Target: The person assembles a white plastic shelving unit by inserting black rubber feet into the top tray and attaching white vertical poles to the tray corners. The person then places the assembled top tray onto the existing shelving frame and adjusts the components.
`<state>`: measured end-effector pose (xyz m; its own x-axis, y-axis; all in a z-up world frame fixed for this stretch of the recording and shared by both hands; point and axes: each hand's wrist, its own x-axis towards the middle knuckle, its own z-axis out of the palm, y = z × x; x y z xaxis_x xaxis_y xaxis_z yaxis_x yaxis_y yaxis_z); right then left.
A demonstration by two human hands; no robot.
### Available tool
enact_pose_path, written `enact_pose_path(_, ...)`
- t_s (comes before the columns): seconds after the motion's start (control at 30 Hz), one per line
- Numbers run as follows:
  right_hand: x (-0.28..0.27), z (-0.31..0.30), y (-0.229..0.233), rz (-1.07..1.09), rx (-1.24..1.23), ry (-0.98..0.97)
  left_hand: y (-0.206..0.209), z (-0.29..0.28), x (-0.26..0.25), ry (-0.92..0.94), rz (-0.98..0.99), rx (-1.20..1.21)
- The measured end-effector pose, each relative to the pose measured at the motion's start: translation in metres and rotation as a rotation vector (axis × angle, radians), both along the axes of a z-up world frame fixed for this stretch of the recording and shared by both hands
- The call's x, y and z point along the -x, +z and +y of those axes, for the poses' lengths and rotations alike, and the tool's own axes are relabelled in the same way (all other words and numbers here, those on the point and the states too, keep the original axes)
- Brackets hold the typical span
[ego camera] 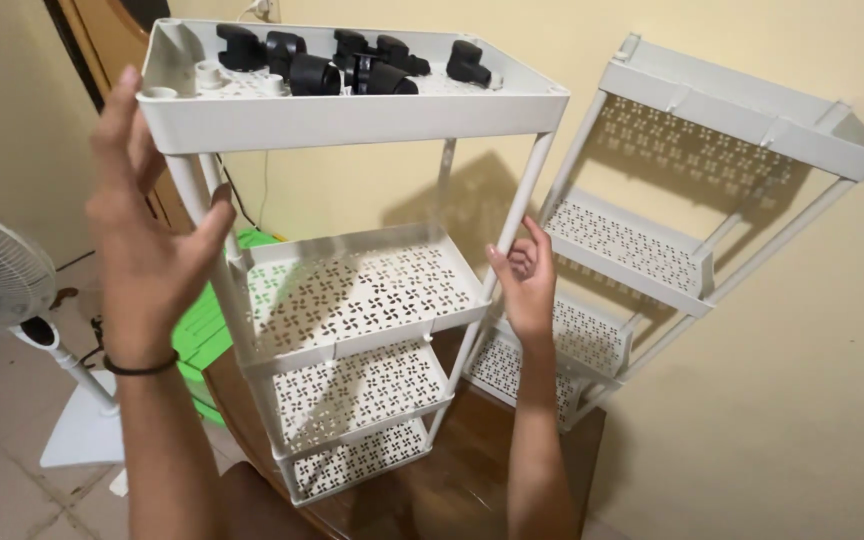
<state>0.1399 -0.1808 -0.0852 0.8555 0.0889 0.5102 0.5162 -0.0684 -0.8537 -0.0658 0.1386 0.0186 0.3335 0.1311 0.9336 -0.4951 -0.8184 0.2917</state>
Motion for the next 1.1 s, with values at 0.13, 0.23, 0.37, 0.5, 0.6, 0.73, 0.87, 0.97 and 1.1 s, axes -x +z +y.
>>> enact_pose_path(0.13,0.027,-0.010,0.006,-0.070,-0.044,0.111,-0.004,0.012,0.006,-0.189,0.036,0.125)
enact_pose_path(0.23,0.040,-0.012,0.013,-0.084,-0.094,0.174,-0.013,0.014,0.001,-0.281,0.065,0.278)
enact_pose_path(0.37,0.035,-0.002,0.029,-0.048,-0.255,0.204,-0.016,0.008,-0.019,-0.344,-0.119,0.189)
enact_pose_path(0.5,0.021,0.013,0.035,-0.100,-0.368,0.250,-0.022,-0.002,-0.022,-0.373,-0.128,0.369)
enact_pose_path(0.6,0.012,0.021,0.036,-0.096,-0.441,0.237,-0.022,-0.005,-0.022,-0.303,-0.134,0.402)
enact_pose_path(0.73,0.011,0.025,0.035,-0.135,-0.489,0.190,-0.020,-0.003,-0.027,-0.199,-0.182,0.305)
enact_pose_path(0.87,0.007,0.030,0.037,-0.150,-0.472,0.143,-0.022,0.001,-0.032,-0.260,-0.170,0.368)
enact_pose_path(0.97,0.000,0.032,0.038,-0.133,-0.492,0.154,-0.020,0.004,-0.040,-0.235,-0.183,0.344)
enact_pose_path(1.1,-0.009,0.038,0.040,-0.146,-0.502,0.119,-0.020,0.007,-0.051,-0.271,-0.169,0.388)
